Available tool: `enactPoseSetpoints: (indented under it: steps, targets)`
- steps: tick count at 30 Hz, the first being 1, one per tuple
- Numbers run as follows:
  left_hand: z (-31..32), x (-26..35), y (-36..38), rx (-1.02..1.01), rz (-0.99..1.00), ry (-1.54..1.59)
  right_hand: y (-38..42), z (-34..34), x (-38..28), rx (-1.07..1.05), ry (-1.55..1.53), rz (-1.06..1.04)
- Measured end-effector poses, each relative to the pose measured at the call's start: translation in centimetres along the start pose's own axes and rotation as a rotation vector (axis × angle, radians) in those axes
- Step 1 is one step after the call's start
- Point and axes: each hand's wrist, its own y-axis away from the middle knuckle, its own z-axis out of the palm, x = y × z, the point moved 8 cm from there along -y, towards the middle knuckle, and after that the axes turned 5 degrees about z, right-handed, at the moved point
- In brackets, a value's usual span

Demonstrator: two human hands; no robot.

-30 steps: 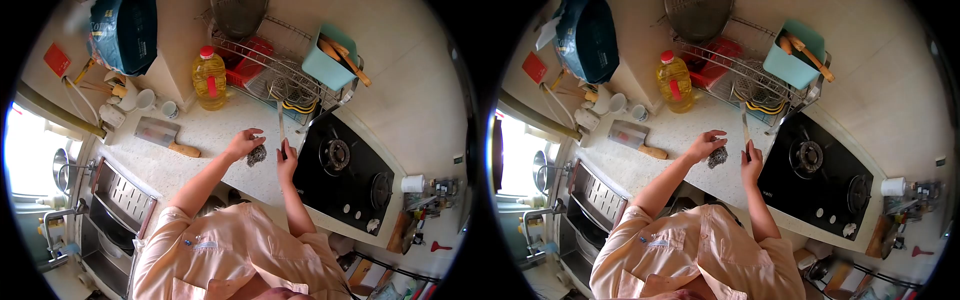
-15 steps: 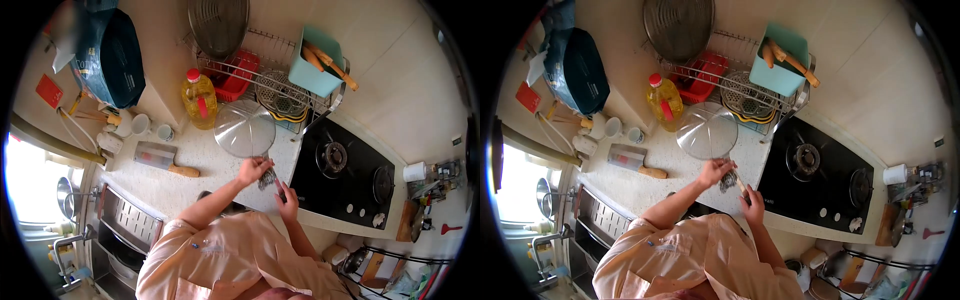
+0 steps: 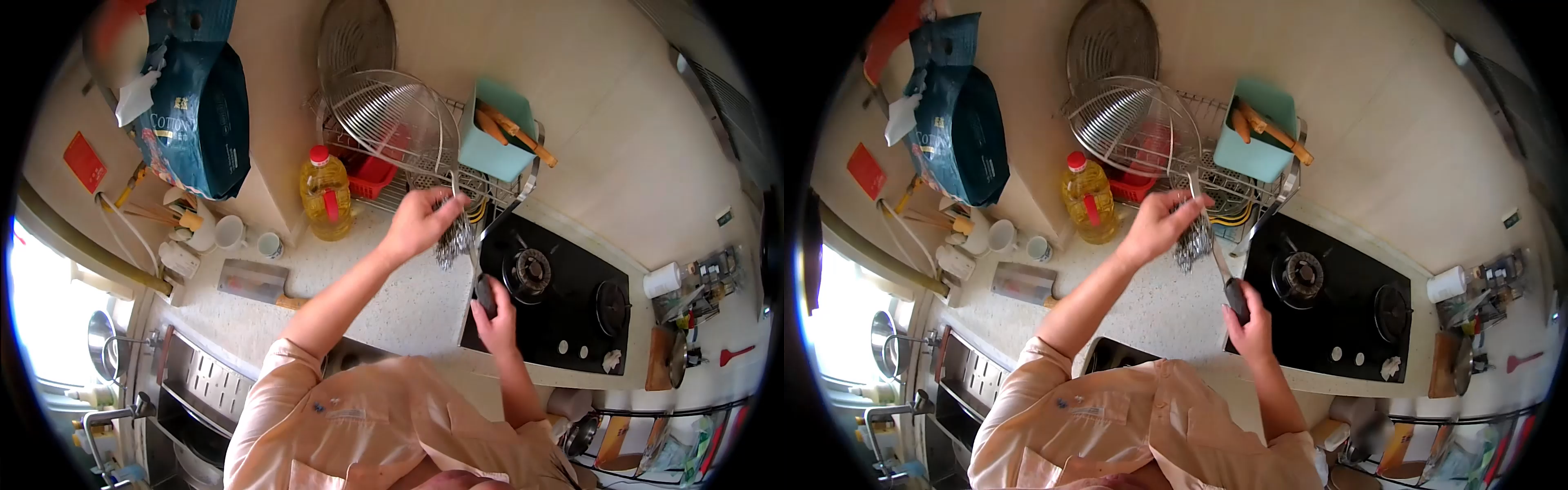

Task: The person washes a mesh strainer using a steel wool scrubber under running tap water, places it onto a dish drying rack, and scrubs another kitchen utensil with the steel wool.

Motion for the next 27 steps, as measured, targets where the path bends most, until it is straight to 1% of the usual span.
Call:
enactPoseSetpoints:
  steps: [1, 2, 3, 5, 7, 8, 9, 10, 11, 12, 13, 14, 15, 16, 17, 18, 20, 22, 24, 25, 26, 27]
  targets:
    - [-0.5, 1.3, -1.0, 0.0, 0.044, -0.015, -0.8, -0.8, -0.9, -0.018, -0.04, 0.062]
    - [-0.6, 1.8, -1.7, -0.094, -0.061, -0.046, -1.7, -1.9, -2.0, -0.017, 0.073, 0.011]
    - [-0.7, 2.5, -2.5, -0.103, -0.077, 0.008, -2.7, -3.2, -2.6, -0.009, 0.043, -0.023]
    - [-0.5, 3.9, -3.8, -0.141, -0.051, 0.099, -4.8, -6.0, -4.1, 0.007, 0.198, -0.061]
    - [-0.2, 5.1, -4.2, -0.157, 0.017, 0.093, -7.0, -8.2, -6.3, -0.017, 0.157, -0.028]
    - [-0.1, 5.4, -4.3, -0.165, 0.048, 0.09, -8.2, -9.4, -6.7, -0.001, 0.193, -0.034]
    - [-0.1, 5.4, -4.0, -0.169, 0.053, 0.081, -9.4, -10.5, -7.1, 0.015, 0.229, -0.038]
    - [-0.1, 5.2, -3.6, -0.174, 0.058, 0.07, -10.6, -11.3, -7.3, 0.012, 0.19, -0.005]
    - [-0.1, 4.9, -3.2, -0.183, 0.063, 0.058, -11.5, -11.6, -8.6, -0.007, 0.197, -0.06]
    - [-0.1, 4.2, -3.1, -0.197, 0.038, 0.063, -12.2, -11.8, -8.4, -0.034, 0.134, -0.034]
    - [-0.5, 3.8, -3.4, -0.169, 0.038, 0.094, -12.8, -12.0, -8.1, -0.063, 0.072, -0.007]
    - [-0.8, 3.5, -3.7, -0.141, 0.037, 0.127, -13.4, -12.3, -7.9, -0.084, 0.086, 0.052]
    - [-1.1, 3.5, -4.0, -0.111, 0.034, 0.161, -14.1, -12.5, -8.7, -0.075, 0.133, -0.036]
    - [-1.6, 3.5, -4.7, -0.094, -0.013, 0.167, -14.8, -12.7, -9.5, -0.068, 0.179, -0.124]
    - [-2.7, 4.3, -5.4, 0.002, 0.051, 0.16, -15.7, -12.9, -10.3, -0.06, 0.224, -0.213]
    - [-3.4, 5.3, -6.2, 0.023, 0.08, 0.15, -16.8, -13.0, -10.3, -0.073, 0.285, -0.208]
    - [-4.8, 6.7, -7.2, 0.053, 0.102, 0.131, -19.1, -12.7, -9.9, -0.093, 0.279, -0.157]
    - [-5.2, 6.5, -7.0, 0.055, 0.082, 0.129, -21.5, -12.4, -8.8, -0.117, 0.234, -0.093]
    - [-5.1, 5.3, -6.0, 0.038, 0.05, 0.122, -24.1, -12.4, -7.3, -0.119, 0.234, -0.13]
    - [-5.0, 5.3, -4.9, 0.046, 0.126, -0.007, -25.4, -12.4, -6.5, -0.124, 0.234, -0.146]
    - [-4.9, 4.8, -3.7, 0.042, 0.155, -0.055, -26.5, -12.5, -6.1, -0.11, 0.256, -0.186]
    - [-4.7, 4.4, -2.4, 0.038, 0.182, -0.104, -27.5, -12.5, -5.4, -0.127, 0.285, -0.158]
